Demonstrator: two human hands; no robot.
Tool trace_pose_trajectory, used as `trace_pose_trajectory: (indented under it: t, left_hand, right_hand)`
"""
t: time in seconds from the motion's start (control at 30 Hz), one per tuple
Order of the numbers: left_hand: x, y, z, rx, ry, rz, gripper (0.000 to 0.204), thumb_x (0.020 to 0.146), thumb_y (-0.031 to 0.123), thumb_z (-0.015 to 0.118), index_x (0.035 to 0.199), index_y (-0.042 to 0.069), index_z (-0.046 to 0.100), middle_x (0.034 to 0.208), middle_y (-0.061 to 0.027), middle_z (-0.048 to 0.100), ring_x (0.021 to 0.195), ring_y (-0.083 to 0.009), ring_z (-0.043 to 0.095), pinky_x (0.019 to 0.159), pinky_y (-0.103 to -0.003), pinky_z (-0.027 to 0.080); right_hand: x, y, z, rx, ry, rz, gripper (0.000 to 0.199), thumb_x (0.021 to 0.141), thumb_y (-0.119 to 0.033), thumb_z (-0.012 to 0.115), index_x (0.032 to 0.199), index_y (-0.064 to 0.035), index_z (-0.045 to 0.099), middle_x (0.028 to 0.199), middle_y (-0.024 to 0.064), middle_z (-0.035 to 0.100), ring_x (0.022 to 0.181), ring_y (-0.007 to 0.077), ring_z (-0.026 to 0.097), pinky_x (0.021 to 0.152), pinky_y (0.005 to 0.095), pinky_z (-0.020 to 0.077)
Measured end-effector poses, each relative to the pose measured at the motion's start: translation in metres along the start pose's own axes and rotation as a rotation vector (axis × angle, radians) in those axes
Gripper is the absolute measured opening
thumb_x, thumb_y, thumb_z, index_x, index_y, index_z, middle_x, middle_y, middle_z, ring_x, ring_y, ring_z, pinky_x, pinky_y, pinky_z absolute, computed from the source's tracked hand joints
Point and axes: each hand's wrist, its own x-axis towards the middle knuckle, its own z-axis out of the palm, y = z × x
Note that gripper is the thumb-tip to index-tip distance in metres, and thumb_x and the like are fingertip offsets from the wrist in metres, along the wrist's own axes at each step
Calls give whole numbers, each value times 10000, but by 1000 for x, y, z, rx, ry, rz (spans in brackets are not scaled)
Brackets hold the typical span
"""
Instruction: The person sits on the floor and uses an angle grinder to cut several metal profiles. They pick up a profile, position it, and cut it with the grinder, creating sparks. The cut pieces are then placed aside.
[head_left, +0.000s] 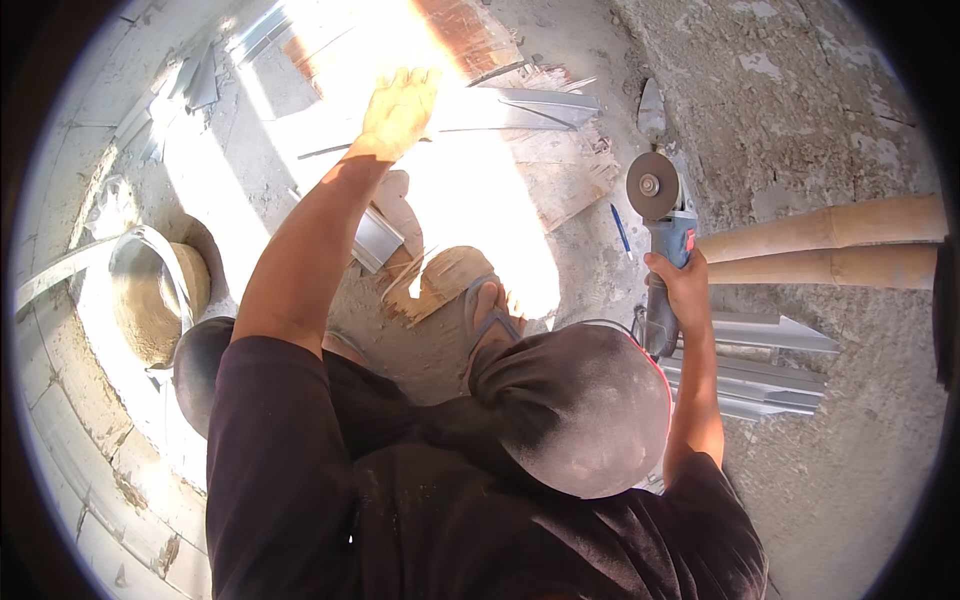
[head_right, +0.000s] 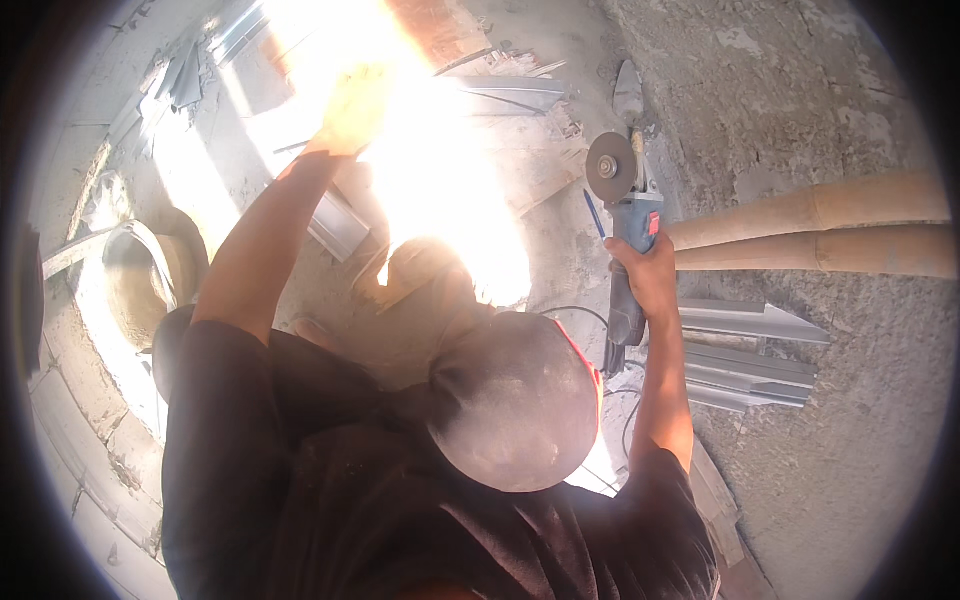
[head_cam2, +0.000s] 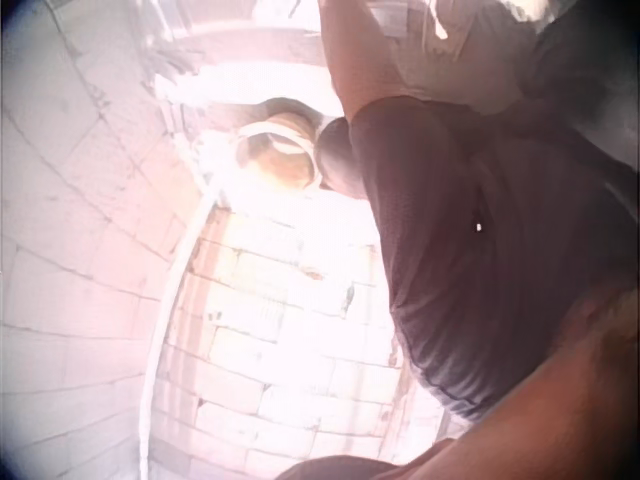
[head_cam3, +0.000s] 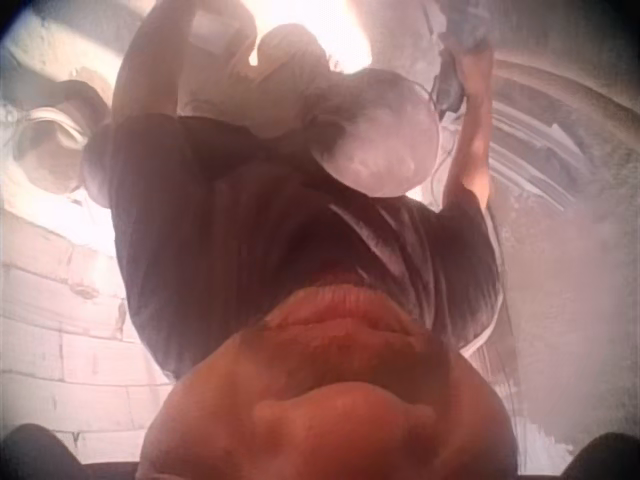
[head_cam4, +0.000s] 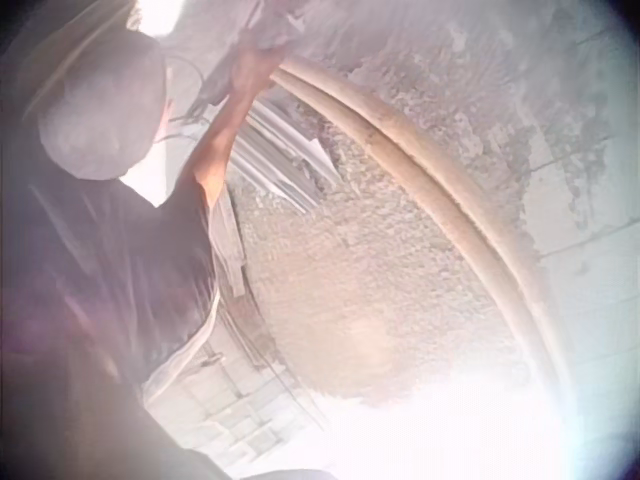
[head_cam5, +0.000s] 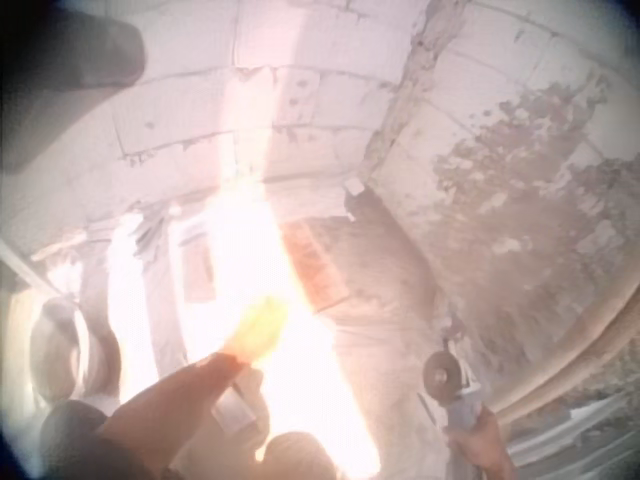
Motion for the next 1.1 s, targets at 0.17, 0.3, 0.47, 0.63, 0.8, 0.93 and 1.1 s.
trace_pose_trajectory:
  t: [0.17,0.3,0.47,0.63,0.8,0.93,1.1]
  left_hand:
    - [-9,21,26,-34,-180,-105,375,1089,191,462,1406,72,623,1397,-162,621,1358,-328,543,1068,-498,494]
    - [-9,43,-10,-96,-394,-61,370,1048,211,591,1390,75,629,1333,-183,679,1264,-361,635,1008,-499,547]
    - [-18,98,-1,-148,-420,-57,374,1012,205,654,1344,38,616,1155,-194,748,1108,-392,714,968,-520,582]
    - [-43,112,49,-49,-176,-52,216,1042,113,504,1183,27,645,1049,-192,766,995,-344,753,827,-478,627]
    - [-37,116,23,-111,-220,-119,252,1027,95,497,1194,11,666,973,-194,779,939,-358,771,834,-479,626]
    - [-35,114,18,-117,-252,-119,260,1013,73,509,1207,-7,662,978,-195,780,965,-355,773,832,-477,627]
    - [-37,112,21,-122,-231,-93,244,997,58,530,1189,-12,663,964,-207,776,945,-353,776,822,-466,632]
  right_hand:
    - [1,18,5,22,6,-99,384,859,-134,826,1150,16,625,858,48,681,658,141,650,617,305,534]
    - [-2,1,11,43,-38,-59,434,826,-159,838,1176,22,656,946,60,706,783,145,652,719,321,536]
    - [15,-4,21,-78,-58,-55,491,785,-201,842,1179,43,681,986,111,741,878,190,687,807,354,544]
    - [49,-4,27,-211,-126,-182,570,751,-276,853,1179,58,680,1003,175,756,926,269,722,864,393,550]
    - [80,0,29,-326,-191,-201,569,743,-286,852,1172,49,685,1013,190,757,942,287,728,871,401,549]
    - [102,-24,37,-408,-251,-167,591,734,-295,851,1183,50,682,1031,200,756,956,307,733,876,400,550]
    - [120,-37,42,-461,-278,-217,622,732,-315,844,1201,58,680,1048,211,755,972,320,736,887,402,551]
